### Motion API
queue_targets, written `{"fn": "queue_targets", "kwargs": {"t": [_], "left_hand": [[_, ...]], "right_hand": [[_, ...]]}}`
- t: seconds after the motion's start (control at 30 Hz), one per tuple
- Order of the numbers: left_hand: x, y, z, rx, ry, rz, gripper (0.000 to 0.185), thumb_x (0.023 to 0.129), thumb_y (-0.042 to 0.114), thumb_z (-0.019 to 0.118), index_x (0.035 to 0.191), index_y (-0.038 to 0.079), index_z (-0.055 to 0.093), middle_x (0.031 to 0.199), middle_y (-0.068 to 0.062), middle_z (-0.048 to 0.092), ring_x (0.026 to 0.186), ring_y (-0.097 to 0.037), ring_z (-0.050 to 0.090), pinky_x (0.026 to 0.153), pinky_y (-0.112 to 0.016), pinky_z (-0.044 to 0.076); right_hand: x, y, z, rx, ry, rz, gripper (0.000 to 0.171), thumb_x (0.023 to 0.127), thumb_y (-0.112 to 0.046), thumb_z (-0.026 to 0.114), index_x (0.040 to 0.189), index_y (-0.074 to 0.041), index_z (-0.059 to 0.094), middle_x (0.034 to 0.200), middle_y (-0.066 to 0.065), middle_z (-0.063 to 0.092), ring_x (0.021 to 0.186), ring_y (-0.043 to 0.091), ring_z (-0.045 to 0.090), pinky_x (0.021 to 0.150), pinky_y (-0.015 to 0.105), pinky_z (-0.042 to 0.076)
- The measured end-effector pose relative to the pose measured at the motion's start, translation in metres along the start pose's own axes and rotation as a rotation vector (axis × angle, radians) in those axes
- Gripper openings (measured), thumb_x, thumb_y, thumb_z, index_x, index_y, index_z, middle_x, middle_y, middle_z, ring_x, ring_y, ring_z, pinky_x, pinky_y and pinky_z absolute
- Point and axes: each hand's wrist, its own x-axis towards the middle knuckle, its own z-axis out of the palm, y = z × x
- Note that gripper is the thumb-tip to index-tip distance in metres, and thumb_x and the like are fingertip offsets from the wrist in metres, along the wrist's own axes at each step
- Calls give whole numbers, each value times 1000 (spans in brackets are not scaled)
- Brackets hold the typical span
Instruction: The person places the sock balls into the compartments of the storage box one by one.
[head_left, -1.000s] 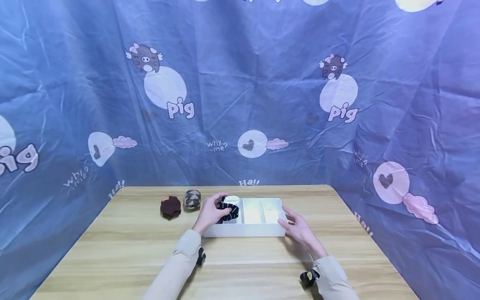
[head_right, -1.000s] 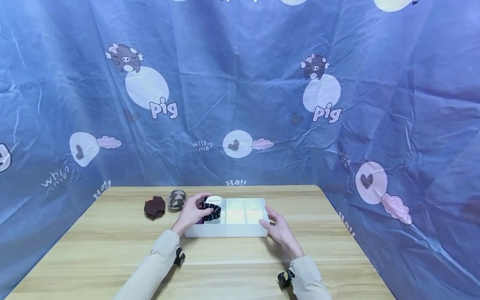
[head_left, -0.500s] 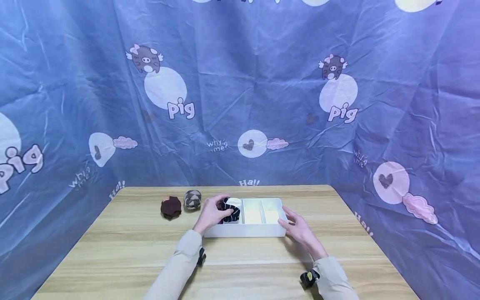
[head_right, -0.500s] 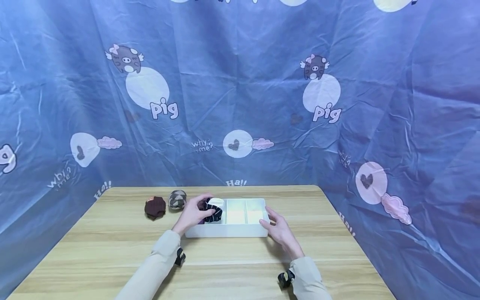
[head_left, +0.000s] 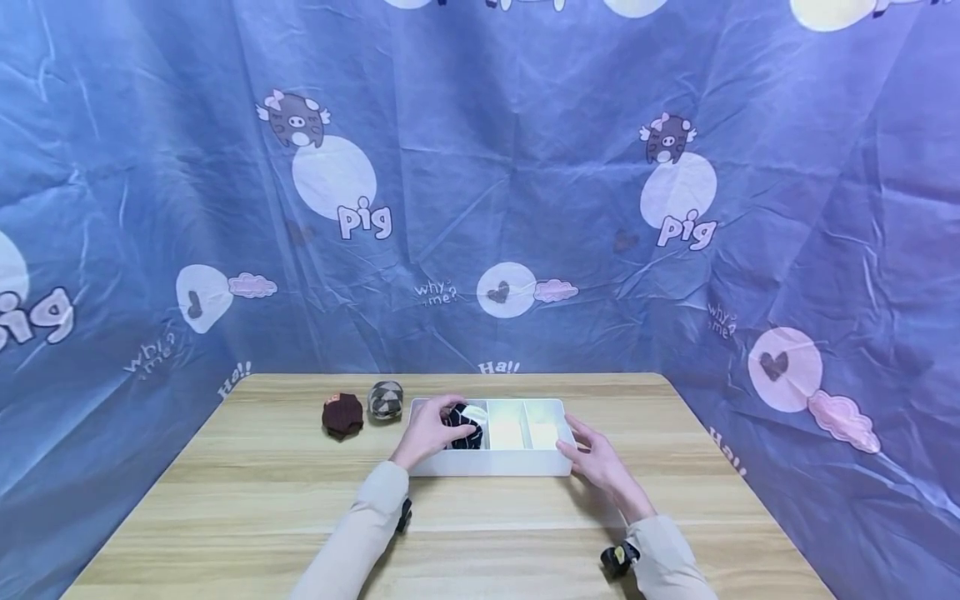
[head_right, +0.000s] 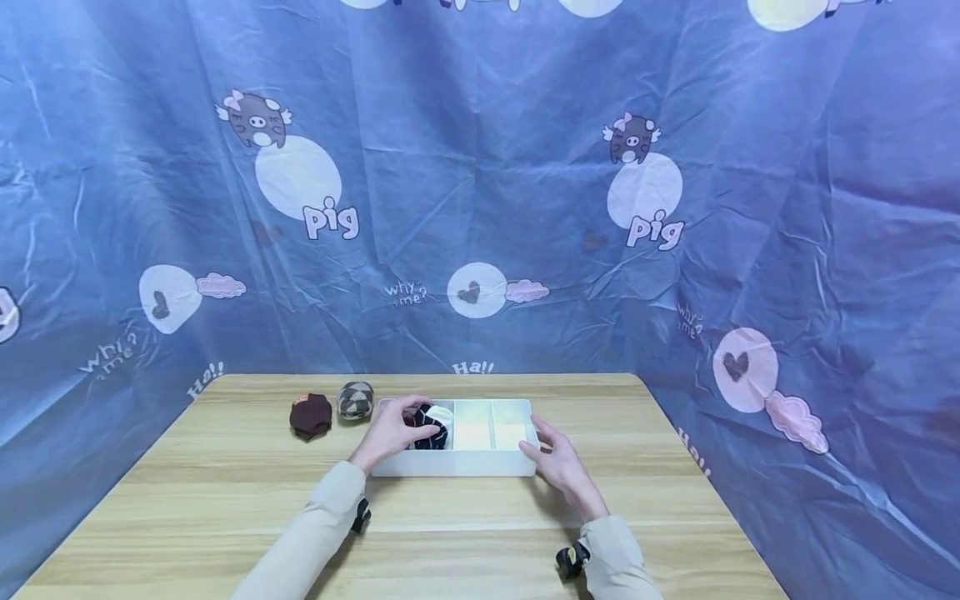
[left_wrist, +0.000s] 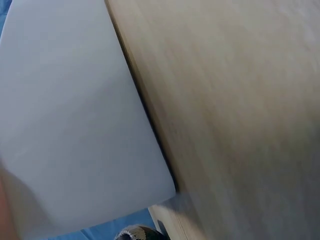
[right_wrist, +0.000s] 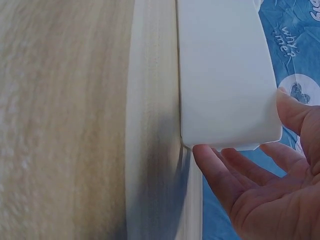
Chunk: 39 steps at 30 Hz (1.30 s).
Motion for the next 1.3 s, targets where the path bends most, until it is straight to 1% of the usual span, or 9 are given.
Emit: {"fn": "queue_targets", "kwargs": {"t": [0.07, 0.2, 0.37, 0.63, 0.77, 0.87, 0.97, 1.13, 1.3], "left_hand": [[0, 0, 1, 3, -5, 1, 56, 74, 38, 84, 122, 13, 68, 118, -3, 70, 98, -19, 64, 86, -39, 53], [0, 0, 3, 17, -22, -1, 60, 72, 39, 86, 123, 14, 67, 112, -3, 70, 89, -16, 63, 77, -33, 53], [2, 0, 2, 62, -6, 23, 60, 72, 36, 87, 123, 12, 68, 107, -5, 69, 80, -15, 60, 69, -26, 50], [1, -1, -1, 21, 2, 34, 56, 75, 31, 85, 124, 11, 67, 123, -6, 66, 90, -20, 65, 73, -28, 54], [-1, -1, -1, -19, 28, 47, 51, 78, 30, 82, 123, 10, 68, 120, -6, 68, 93, -24, 66, 78, -35, 56], [-1, -1, -2, -33, 54, 62, 47, 80, 29, 81, 121, 9, 69, 112, -7, 69, 91, -25, 66, 80, -39, 55], [-2, -1, -5, -57, 75, 64, 44, 82, 26, 80, 120, 8, 69, 107, -11, 70, 87, -24, 65, 78, -36, 54], [-7, 0, -13, -82, 113, 39, 39, 83, 22, 78, 118, 7, 69, 108, -11, 70, 82, -17, 64, 74, -25, 52], [-13, -3, -23, -87, 154, 38, 35, 82, 14, 78, 115, 5, 70, 104, -12, 73, 84, -18, 68, 78, -30, 56]], "right_hand": [[0, 2, 0, 6, 5, 1, 66, 97, -20, 61, 154, -10, 29, 150, 32, 35, 132, 48, 44, 99, 48, 50], [1, 5, -1, 5, 8, 6, 67, 96, -21, 62, 154, -11, 29, 150, 32, 35, 132, 47, 44, 98, 46, 51], [3, 2, -1, 7, 5, 7, 67, 97, -21, 61, 154, -11, 28, 151, 31, 34, 133, 47, 43, 98, 43, 52], [3, 0, -1, 1, 6, 5, 67, 97, -21, 61, 155, -11, 28, 150, 31, 35, 133, 46, 44, 97, 43, 52], [3, 1, 0, 7, 3, 4, 67, 97, -20, 61, 154, -11, 28, 151, 32, 34, 133, 47, 43, 99, 46, 51], [3, 1, 0, 14, 6, -1, 67, 97, -20, 61, 154, -10, 29, 151, 32, 34, 133, 47, 42, 100, 47, 50], [4, 1, 0, 9, 9, -6, 67, 96, -21, 61, 154, -11, 29, 150, 31, 34, 132, 47, 44, 99, 46, 51], [4, 2, 1, 15, 9, -11, 67, 96, -19, 61, 154, -11, 29, 149, 32, 36, 131, 47, 45, 98, 45, 51], [4, 2, 2, 26, 10, -9, 66, 96, -18, 62, 154, -10, 30, 149, 32, 36, 130, 47, 47, 98, 46, 51]]}}
